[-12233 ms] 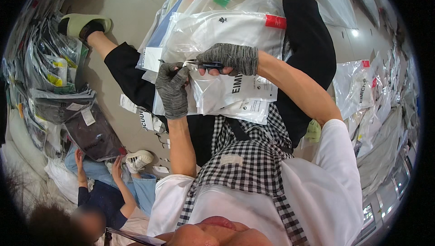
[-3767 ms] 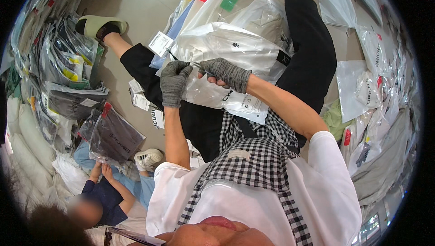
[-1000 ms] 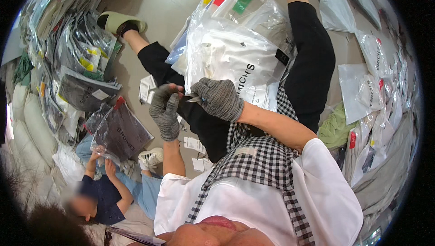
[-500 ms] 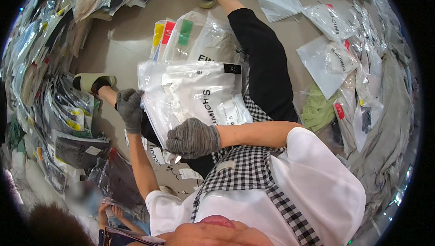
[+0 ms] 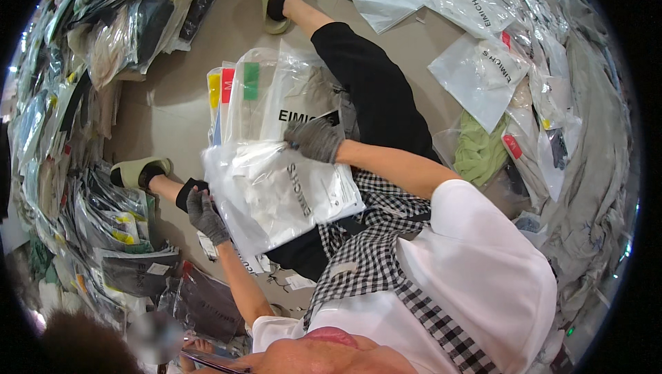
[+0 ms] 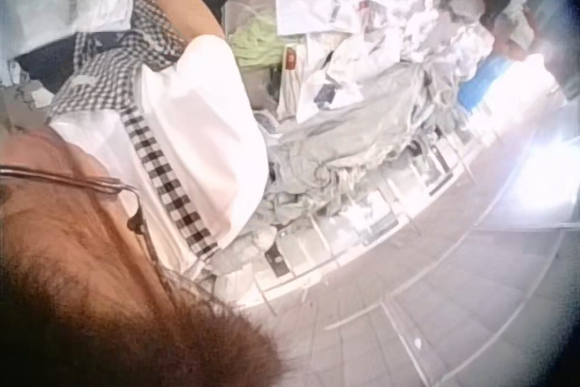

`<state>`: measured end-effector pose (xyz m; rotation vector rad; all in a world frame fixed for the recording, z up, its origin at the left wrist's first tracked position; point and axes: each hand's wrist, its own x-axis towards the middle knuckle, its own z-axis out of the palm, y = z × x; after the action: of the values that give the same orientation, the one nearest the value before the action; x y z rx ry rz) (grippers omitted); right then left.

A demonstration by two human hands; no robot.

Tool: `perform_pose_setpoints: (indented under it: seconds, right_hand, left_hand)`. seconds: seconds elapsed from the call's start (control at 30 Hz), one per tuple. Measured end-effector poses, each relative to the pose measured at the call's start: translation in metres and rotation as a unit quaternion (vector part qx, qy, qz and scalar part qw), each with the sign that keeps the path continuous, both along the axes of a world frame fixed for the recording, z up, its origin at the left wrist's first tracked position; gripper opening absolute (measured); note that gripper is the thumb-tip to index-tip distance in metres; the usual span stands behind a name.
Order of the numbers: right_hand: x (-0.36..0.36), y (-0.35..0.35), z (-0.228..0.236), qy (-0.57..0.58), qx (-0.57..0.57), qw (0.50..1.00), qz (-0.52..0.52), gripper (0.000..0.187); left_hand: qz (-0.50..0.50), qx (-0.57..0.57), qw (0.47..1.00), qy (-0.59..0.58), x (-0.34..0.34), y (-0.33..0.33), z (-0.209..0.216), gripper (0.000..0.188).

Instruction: The person sits on the floor and uses scissors to cut open multiple plastic garment bags. They remove folded clothing items from each bag and place them aside, repeating this process for several packages.

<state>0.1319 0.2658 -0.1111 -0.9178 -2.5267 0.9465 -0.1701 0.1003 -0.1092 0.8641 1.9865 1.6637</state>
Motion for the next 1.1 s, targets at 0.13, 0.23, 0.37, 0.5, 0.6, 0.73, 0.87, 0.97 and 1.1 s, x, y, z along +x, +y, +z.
perform_pose_setpoints:
  seconds: [0.13, 0.23, 0.37, 0.5, 0.6, 0.73, 0.87, 0.97, 1.1]
  right_hand:
    - [0.084, 0.025, 0.077, 0.081, 0.029, 0.957, -0.278, 0.014]
    - [0.244, 0.034, 0.059, -0.131, 0.319, 0.853, -0.391, 0.026]
    - [0.418, -0.038, 0.051, 0.445, -0.099, 0.582, -0.673, 0.02]
    - [0.504, -0.095, -0.017, 0.354, -0.092, 0.633, -0.682, 0.029]
    - [0.288, -0.046, 0.033, 0.444, -0.244, 0.642, -0.575, 0.034]
    - [0.135, -0.009, 0.053, 0.383, -0.385, 0.76, -0.357, 0.027]
    - [0.032, 0.042, 0.005, 0.118, -0.227, 0.896, -0.362, 0.028]
    - [-0.002, 0.073, -0.044, 0.062, -0.12, 0.913, -0.385, 0.036]
    - [-0.047, 0.091, 0.0, 0.042, -0.199, 0.911, -0.358, 0.039]
  left_hand:
    - [0.037, -0.015, 0.999, -0.017, 0.014, 0.028, 0.014, 0.023]
    - [-0.038, -0.051, 0.998, 0.011, 0.026, 0.05, 0.004, 0.016]
    - [-0.225, -0.155, 0.938, 0.216, 0.073, 0.077, -0.004, 0.025]
    - [-0.206, -0.176, 0.842, 0.467, 0.126, 0.091, -0.016, 0.021]
    - [-0.209, -0.243, 0.829, 0.459, 0.114, 0.084, -0.004, 0.016]
    - [-0.013, -0.185, 0.941, 0.281, 0.087, 0.044, 0.027, 0.01]
    - [0.042, -0.142, 0.989, -0.025, 0.063, -0.055, -0.001, 0.019]
    - [0.035, -0.187, 0.959, -0.208, 0.107, -0.075, 0.027, 0.02]
    - [-0.006, -0.195, 0.961, -0.197, 0.139, -0.097, 0.005, 0.015]
